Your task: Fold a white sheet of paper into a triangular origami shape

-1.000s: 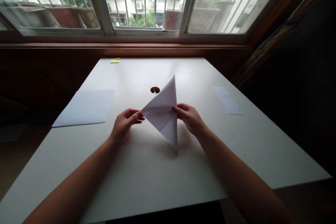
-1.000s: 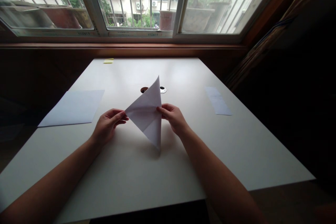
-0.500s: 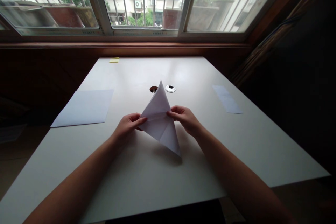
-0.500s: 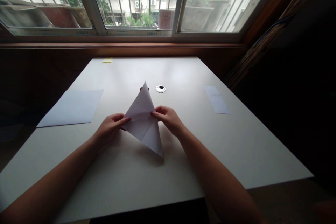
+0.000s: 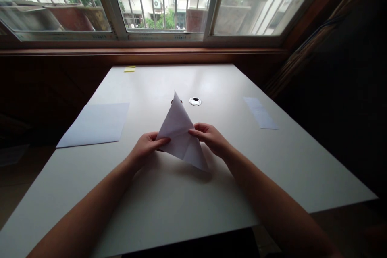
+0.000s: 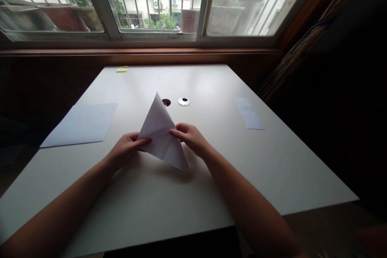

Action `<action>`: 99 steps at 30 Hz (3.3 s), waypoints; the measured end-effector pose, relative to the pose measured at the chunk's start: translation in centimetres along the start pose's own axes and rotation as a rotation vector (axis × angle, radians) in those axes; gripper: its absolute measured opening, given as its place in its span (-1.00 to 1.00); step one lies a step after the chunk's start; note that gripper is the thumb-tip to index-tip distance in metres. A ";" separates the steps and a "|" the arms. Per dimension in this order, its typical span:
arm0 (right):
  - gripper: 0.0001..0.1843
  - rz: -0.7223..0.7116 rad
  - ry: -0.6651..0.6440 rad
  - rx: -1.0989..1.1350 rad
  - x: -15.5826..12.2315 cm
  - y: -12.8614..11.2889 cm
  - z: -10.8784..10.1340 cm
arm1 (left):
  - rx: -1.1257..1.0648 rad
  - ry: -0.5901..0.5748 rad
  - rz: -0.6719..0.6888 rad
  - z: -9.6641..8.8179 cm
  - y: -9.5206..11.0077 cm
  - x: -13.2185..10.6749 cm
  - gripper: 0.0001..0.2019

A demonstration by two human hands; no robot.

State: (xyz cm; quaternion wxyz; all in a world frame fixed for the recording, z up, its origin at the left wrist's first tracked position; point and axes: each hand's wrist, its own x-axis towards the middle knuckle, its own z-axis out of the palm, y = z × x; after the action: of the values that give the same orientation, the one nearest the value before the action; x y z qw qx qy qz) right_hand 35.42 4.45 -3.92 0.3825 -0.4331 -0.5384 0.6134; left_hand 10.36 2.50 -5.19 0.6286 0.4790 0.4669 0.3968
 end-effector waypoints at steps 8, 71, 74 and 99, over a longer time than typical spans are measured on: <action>-0.62 0.033 0.033 0.013 0.4 0.5 -0.4 | -0.058 0.103 0.046 -0.2 -0.3 0.5 -0.65; -0.62 0.051 -0.018 -0.054 0.2 -0.2 -4.5 | -0.284 0.467 0.109 -2.1 0.1 1.5 -0.63; -0.59 -0.123 0.000 -0.113 -0.2 -0.6 -3.8 | -0.285 0.467 0.108 -2.0 0.2 1.4 -0.63; -0.67 -0.704 0.065 -0.798 -1.6 -0.5 -1.3 | -0.324 0.267 0.043 -1.4 0.6 0.8 -0.71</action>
State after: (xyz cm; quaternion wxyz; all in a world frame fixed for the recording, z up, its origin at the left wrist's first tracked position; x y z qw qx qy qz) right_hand 37.20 3.49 -3.25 0.3870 -0.3567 -0.8306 0.1817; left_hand 9.12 3.68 -4.90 0.6214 0.3246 0.4658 0.5400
